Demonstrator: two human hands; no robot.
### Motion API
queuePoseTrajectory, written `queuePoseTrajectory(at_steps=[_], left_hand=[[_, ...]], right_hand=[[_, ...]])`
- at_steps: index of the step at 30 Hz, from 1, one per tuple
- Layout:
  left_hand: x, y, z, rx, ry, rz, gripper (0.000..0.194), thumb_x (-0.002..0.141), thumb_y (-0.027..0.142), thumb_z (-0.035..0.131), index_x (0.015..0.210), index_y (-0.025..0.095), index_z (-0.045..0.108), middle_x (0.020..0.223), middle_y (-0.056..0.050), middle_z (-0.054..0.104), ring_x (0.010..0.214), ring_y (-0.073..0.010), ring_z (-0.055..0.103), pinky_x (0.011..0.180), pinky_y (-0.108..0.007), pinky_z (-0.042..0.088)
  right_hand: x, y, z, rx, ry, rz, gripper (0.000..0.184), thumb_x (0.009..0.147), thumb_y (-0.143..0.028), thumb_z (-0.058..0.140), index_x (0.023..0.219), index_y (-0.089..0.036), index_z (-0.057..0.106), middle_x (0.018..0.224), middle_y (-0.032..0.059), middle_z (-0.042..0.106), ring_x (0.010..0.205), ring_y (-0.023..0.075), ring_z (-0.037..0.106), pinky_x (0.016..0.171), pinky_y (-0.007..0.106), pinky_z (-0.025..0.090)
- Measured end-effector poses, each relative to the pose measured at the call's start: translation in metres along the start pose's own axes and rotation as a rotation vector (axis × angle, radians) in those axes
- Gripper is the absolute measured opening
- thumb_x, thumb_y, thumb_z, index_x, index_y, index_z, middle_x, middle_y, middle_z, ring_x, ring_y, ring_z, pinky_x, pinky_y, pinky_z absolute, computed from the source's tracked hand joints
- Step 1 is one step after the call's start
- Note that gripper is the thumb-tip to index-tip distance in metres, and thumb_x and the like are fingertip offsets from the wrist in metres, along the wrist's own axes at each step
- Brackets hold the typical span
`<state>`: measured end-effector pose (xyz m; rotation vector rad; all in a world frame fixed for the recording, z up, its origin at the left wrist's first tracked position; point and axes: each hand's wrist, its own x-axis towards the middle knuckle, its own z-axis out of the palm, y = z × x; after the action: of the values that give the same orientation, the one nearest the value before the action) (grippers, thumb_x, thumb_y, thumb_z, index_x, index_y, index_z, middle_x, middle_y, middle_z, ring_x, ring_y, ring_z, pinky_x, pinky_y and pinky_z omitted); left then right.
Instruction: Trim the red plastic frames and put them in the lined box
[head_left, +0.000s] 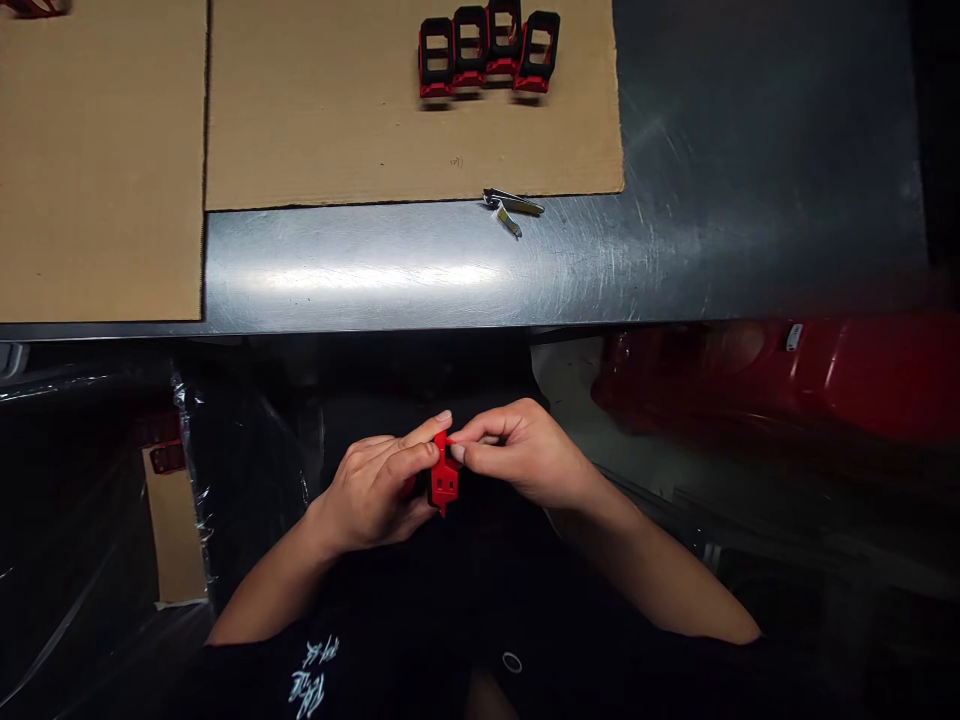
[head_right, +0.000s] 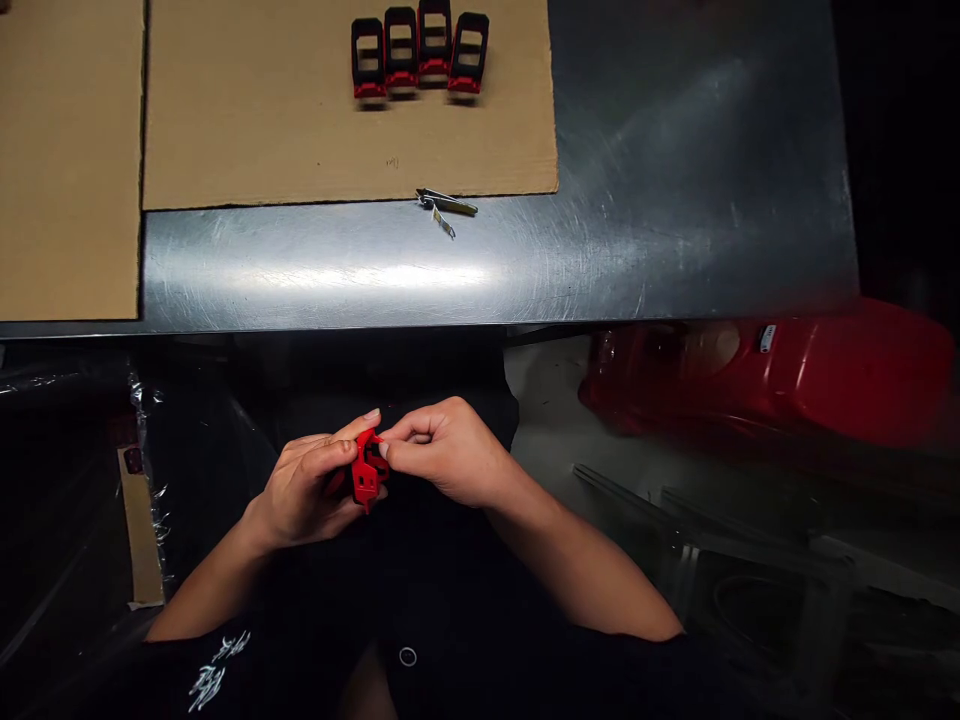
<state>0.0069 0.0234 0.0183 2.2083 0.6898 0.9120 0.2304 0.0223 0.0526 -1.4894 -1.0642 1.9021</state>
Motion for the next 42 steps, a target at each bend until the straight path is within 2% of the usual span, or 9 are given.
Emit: queuePoseTrajectory(at_steps=[4, 11, 18, 26, 31, 35, 39, 42], left_hand=[[-0.004, -0.002, 0.001, -0.010, 0.007, -0.006, 0.068, 0.084, 0.025, 0.080, 0.141, 0.017, 0.044, 0.137, -0.025, 0.067, 0.121, -0.0302, 0.072, 0.073, -0.030, 0.064], [-0.007, -0.004, 0.002, -0.017, -0.014, 0.013, 0.070, 0.085, 0.021, 0.079, 0.144, 0.016, 0.042, 0.138, -0.028, 0.065, 0.115, -0.0291, 0.075, 0.071, -0.031, 0.064], [-0.007, -0.005, 0.003, -0.073, 0.041, 0.005, 0.077, 0.081, 0.021, 0.083, 0.145, 0.016, 0.041, 0.139, -0.029, 0.064, 0.116, -0.0288, 0.075, 0.069, -0.028, 0.063], [-0.008, -0.006, 0.001, -0.038, -0.014, 0.010, 0.073, 0.084, 0.024, 0.080, 0.145, 0.017, 0.041, 0.140, -0.028, 0.063, 0.120, -0.0300, 0.073, 0.073, -0.031, 0.064], [-0.006, -0.008, 0.002, -0.119, 0.035, -0.016, 0.076, 0.082, 0.025, 0.083, 0.145, 0.020, 0.042, 0.141, -0.027, 0.063, 0.110, -0.0277, 0.078, 0.068, -0.029, 0.064], [-0.006, -0.007, 0.001, -0.107, 0.028, -0.018, 0.077, 0.081, 0.025, 0.084, 0.146, 0.020, 0.042, 0.141, -0.026, 0.063, 0.116, -0.0295, 0.075, 0.070, -0.030, 0.064], [-0.006, -0.007, -0.001, -0.045, -0.004, 0.000, 0.074, 0.082, 0.024, 0.082, 0.145, 0.017, 0.043, 0.140, -0.026, 0.064, 0.124, -0.0313, 0.070, 0.072, -0.030, 0.065], [-0.007, -0.008, -0.001, -0.045, -0.015, 0.001, 0.073, 0.083, 0.025, 0.082, 0.144, 0.017, 0.043, 0.140, -0.026, 0.064, 0.125, -0.0312, 0.070, 0.074, -0.032, 0.066]], right_hand=[[0.004, 0.001, 0.003, 0.026, 0.004, 0.042, 0.021, 0.074, -0.035, 0.074, 0.073, -0.015, 0.082, 0.066, 0.0040, 0.074, 0.057, 0.0118, 0.054, 0.055, 0.026, 0.037], [0.008, 0.001, 0.008, 0.053, 0.019, 0.059, 0.019, 0.072, -0.031, 0.073, 0.063, -0.015, 0.075, 0.057, -0.0007, 0.065, 0.054, 0.0093, 0.048, 0.052, 0.024, 0.033], [0.001, -0.002, 0.000, -0.015, -0.048, 0.026, 0.021, 0.077, -0.033, 0.072, 0.079, -0.016, 0.084, 0.064, 0.0020, 0.072, 0.058, 0.0131, 0.057, 0.056, 0.026, 0.040], [0.004, -0.003, 0.006, 0.009, 0.014, 0.037, 0.017, 0.074, -0.029, 0.072, 0.067, -0.016, 0.078, 0.061, 0.0002, 0.068, 0.057, 0.0108, 0.052, 0.055, 0.025, 0.036], [0.003, -0.008, -0.002, -0.045, -0.092, 0.012, 0.024, 0.079, -0.035, 0.070, 0.082, -0.016, 0.085, 0.062, 0.0003, 0.068, 0.056, 0.0107, 0.049, 0.055, 0.026, 0.034], [0.002, -0.010, -0.004, -0.037, -0.101, 0.032, 0.026, 0.078, -0.038, 0.072, 0.082, -0.015, 0.085, 0.058, -0.0005, 0.065, 0.053, 0.0094, 0.044, 0.052, 0.026, 0.030], [0.002, -0.010, 0.001, -0.025, -0.019, 0.027, 0.021, 0.077, -0.032, 0.071, 0.073, -0.014, 0.082, 0.060, 0.0004, 0.067, 0.055, 0.0098, 0.048, 0.053, 0.025, 0.033], [0.001, -0.009, 0.001, -0.037, -0.036, 0.002, 0.023, 0.078, -0.032, 0.069, 0.078, -0.015, 0.084, 0.060, 0.0002, 0.067, 0.054, 0.0094, 0.046, 0.052, 0.025, 0.032]])
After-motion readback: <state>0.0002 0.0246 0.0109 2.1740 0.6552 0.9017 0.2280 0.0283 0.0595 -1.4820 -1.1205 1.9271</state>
